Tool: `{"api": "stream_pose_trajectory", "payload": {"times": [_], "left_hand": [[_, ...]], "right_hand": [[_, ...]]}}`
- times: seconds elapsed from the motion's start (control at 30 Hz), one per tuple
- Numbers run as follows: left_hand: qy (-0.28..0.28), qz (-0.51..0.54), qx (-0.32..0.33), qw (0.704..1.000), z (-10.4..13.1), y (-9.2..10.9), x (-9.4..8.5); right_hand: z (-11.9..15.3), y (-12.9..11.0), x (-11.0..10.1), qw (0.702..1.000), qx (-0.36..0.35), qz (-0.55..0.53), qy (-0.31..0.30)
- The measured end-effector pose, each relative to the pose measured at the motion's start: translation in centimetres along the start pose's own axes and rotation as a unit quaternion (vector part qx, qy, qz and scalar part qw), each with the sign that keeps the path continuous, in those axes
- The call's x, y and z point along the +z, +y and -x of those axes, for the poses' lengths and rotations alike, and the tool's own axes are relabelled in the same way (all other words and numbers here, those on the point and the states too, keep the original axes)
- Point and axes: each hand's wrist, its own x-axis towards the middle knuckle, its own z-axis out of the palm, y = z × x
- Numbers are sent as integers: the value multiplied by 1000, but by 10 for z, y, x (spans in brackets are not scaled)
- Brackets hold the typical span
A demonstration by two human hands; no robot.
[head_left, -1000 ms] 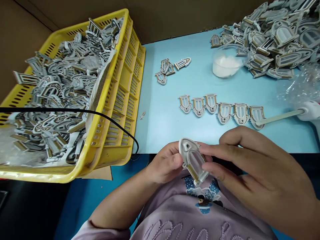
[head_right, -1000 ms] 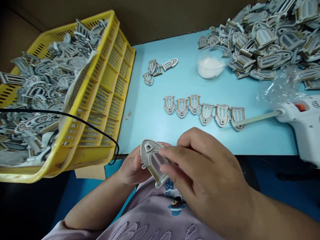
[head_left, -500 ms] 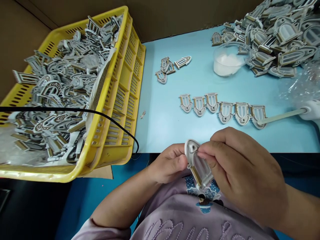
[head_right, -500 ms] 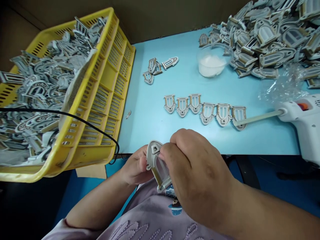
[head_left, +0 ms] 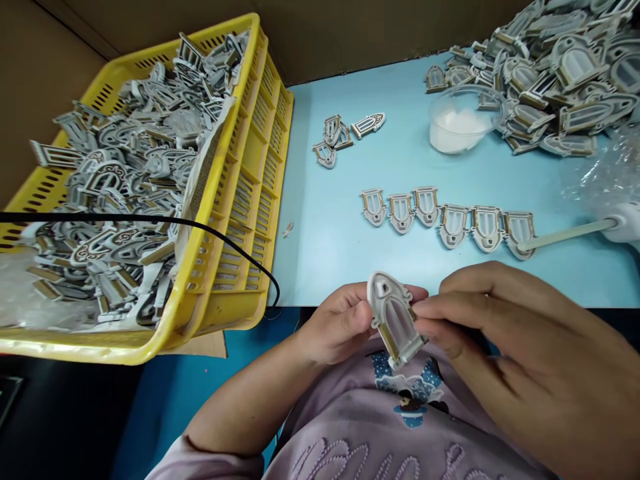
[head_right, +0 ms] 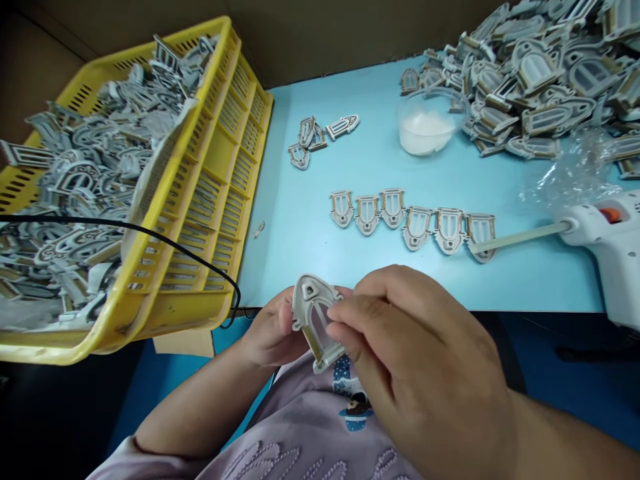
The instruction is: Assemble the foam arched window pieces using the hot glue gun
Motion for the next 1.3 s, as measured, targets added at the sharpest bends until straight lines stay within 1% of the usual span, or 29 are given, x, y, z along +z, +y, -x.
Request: {"api": "stream_pose_trajectory", "payload": {"times": [0.2,0.3,0.5,0.57,0.67,0.73,0.83,0.9,1.03,1.1,1.23,1.3], "left_hand": [[-12,-40,39,998,-1,0,-2],[-3,-39,35,999,0,-1,-2],[40,-37,25,998,0,-3,-3],[34,-31,31,998,-1,-4,-3],[6,-29,41,999,-2,-3,-2],[-2,-28,39,999,-3,-3,-2],[10,-10,37,999,-2,-2,-5],[17,4,36,999,0,-1,-8],[23,3,34,999,1,1,-15],[23,7,33,999,0,2,-15],[7,45,32,998,-2,3,-13],[4,56,33,998,-3,3,-12]], "right_hand": [[5,-8,21,998,22,11,51],[6,-11,25,999,11,22,48],[7,-10,24,999,6,18,37],[7,-9,24,999,10,23,40],[8,-7,26,998,7,27,59],[7,-7,27,998,-2,22,55],[6,-5,20,999,-20,24,20],[5,-2,11,999,-12,34,10],[4,6,-4,997,28,52,43],[4,9,-5,997,25,58,33],[4,12,1,998,-21,42,-42],[3,12,3,997,-43,33,-61]]}}
